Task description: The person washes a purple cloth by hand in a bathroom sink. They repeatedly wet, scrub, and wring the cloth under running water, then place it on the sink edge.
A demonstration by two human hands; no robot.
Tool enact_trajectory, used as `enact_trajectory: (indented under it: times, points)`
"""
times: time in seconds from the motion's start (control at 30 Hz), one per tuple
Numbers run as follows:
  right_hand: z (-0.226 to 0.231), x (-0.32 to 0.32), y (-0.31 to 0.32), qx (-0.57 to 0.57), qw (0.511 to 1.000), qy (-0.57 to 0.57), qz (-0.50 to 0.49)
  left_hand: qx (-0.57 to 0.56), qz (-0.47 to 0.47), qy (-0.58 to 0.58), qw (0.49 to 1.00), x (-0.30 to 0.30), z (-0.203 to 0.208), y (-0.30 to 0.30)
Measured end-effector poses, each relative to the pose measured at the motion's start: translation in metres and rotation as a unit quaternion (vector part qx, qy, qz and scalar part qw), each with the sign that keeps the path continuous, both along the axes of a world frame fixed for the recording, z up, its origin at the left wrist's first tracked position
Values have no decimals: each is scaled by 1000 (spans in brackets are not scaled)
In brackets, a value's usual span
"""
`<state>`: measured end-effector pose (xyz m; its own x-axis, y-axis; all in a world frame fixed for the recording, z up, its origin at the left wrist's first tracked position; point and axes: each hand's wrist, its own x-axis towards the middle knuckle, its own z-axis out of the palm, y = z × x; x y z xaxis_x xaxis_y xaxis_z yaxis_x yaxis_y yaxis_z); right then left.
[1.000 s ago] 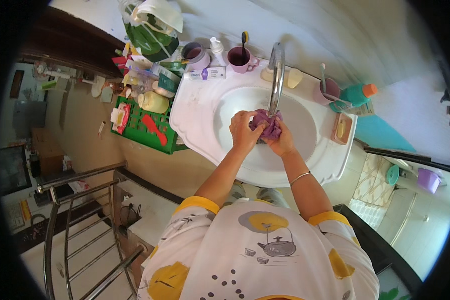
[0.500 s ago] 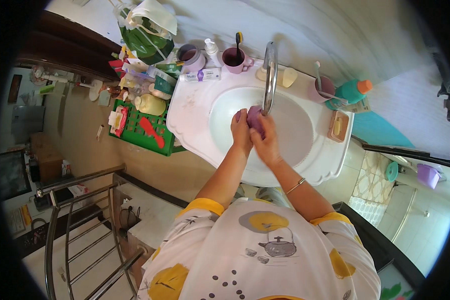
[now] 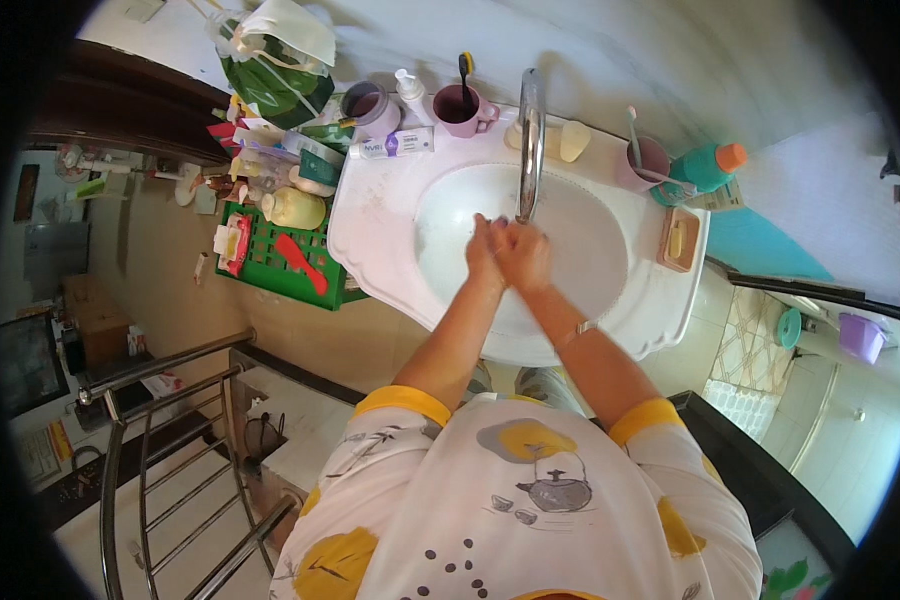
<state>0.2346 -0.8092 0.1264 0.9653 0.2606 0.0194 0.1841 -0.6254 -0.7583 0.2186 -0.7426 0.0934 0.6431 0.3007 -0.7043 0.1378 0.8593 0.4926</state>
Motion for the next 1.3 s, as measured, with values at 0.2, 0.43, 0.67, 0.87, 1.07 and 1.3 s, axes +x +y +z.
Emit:
enact_trajectory:
  times: [0.2, 0.43, 0.67, 0.87, 1.07, 1.3]
  points:
    - [-9, -1, 0, 71, 990, -110, -42, -10, 23, 8, 1000, 8, 35, -4]
    - [-13, 23, -1, 72, 988, 110, -87, -120, -86, -27, 989, 0, 0, 5]
    - [-12, 34, -39, 534, 653, 532, -76, -154, -222, -41, 962, -13, 42, 22]
    - [5, 49, -58, 512, 595, 619, 7, -40, -155, -93, 983, -25, -1, 36]
    - [-11, 42, -92, 437, 655, 608, 105, -90, -30, -79, 992, -25, -11, 74]
    - [-18, 43, -123, 479, 662, 573, 64, -31, -60, -145, 987, -29, 24, 84]
